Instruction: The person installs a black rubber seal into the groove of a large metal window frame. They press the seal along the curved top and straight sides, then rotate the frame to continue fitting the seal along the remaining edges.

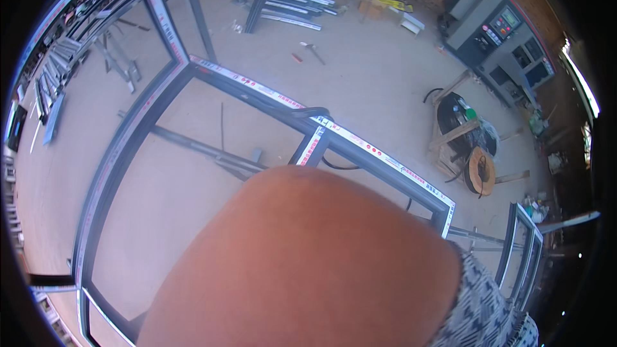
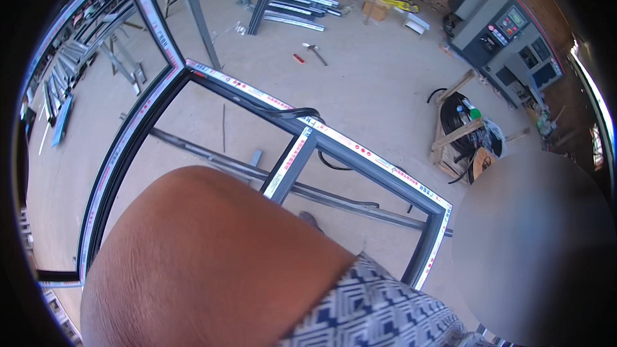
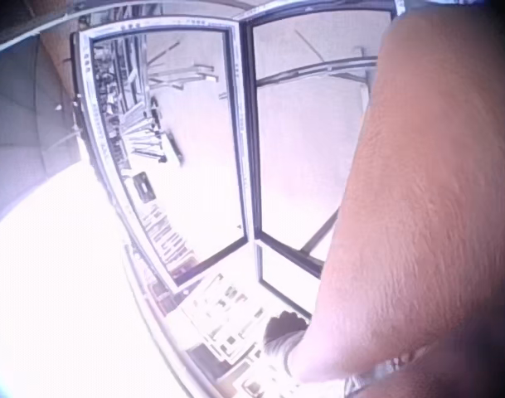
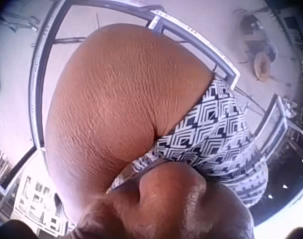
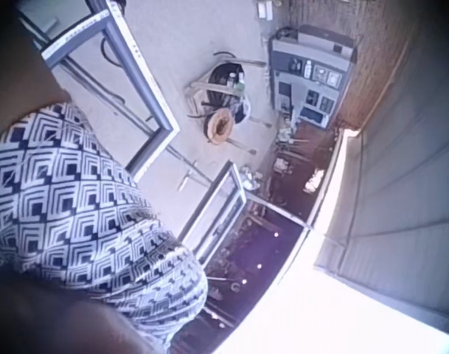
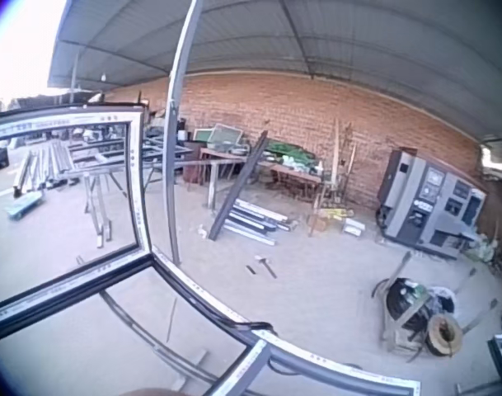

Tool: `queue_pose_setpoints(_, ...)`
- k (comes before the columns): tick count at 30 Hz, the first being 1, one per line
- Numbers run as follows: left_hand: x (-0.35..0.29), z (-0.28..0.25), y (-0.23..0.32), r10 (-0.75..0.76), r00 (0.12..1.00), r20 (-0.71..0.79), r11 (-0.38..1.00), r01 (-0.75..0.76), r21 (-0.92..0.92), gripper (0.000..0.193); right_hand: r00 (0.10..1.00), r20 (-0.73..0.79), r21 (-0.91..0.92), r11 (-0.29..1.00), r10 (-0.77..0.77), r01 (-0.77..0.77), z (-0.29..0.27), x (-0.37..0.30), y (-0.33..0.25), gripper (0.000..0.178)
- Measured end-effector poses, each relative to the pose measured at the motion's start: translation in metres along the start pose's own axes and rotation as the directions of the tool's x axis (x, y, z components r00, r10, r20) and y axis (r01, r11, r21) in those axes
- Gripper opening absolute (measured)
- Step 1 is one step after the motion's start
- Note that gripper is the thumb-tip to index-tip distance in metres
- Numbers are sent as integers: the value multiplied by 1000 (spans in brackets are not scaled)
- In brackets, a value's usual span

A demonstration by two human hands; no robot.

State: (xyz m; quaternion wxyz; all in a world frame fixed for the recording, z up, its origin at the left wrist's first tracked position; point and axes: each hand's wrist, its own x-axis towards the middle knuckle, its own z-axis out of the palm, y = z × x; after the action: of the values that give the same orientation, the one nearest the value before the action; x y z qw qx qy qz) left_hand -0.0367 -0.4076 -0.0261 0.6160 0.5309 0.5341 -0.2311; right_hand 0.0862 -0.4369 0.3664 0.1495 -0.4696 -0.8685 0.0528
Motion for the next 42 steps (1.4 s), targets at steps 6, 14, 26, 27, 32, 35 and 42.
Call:
queue_pose_setpoints(6, 17, 23, 42, 42, 991, 126, 998, -49, 51, 39, 999, 49, 6, 1000, 4, -4, 4, -7, -8, 5)
queue_pose_setpoints(14, 84, -19, 59, 862, 398, 315, 67, -703, 708, 36, 850, 150, -134, 862, 505, -488, -16, -154, 10, 8)
queue_pose_setpoints(26, -194, 139, 183, 948, 245, 201, 150, -905, 397, 31, 415, 454, -154, 528, 788, -835, 118, -300, 43, 30)
queue_pose_setpoints(27, -191, 148, 182, 951, 169, 260, 49, -910, 411, 30, 524, 312, -71, 569, 793, -819, 151, -319, 46, 29)
queue_pose_setpoints(32, -182, 140, 155, 908, 313, 279, 108, -817, 566, 31, 476, 241, 71, 473, 846, -878, 122, -318, 10, 26)
queue_pose_setpoints(35, -166, 131, 129, 869, 429, 248, 199, -760, 618, 32, 365, -91, 144, 375, 927, -916, 117, -361, -7, 24)
queue_pose_setpoints(42, -141, 122, 70, 757, 648, 79, 404, -560, 723, 38, -33, -711, 57, 10, 703, -998, 157, -531, -24, 39)
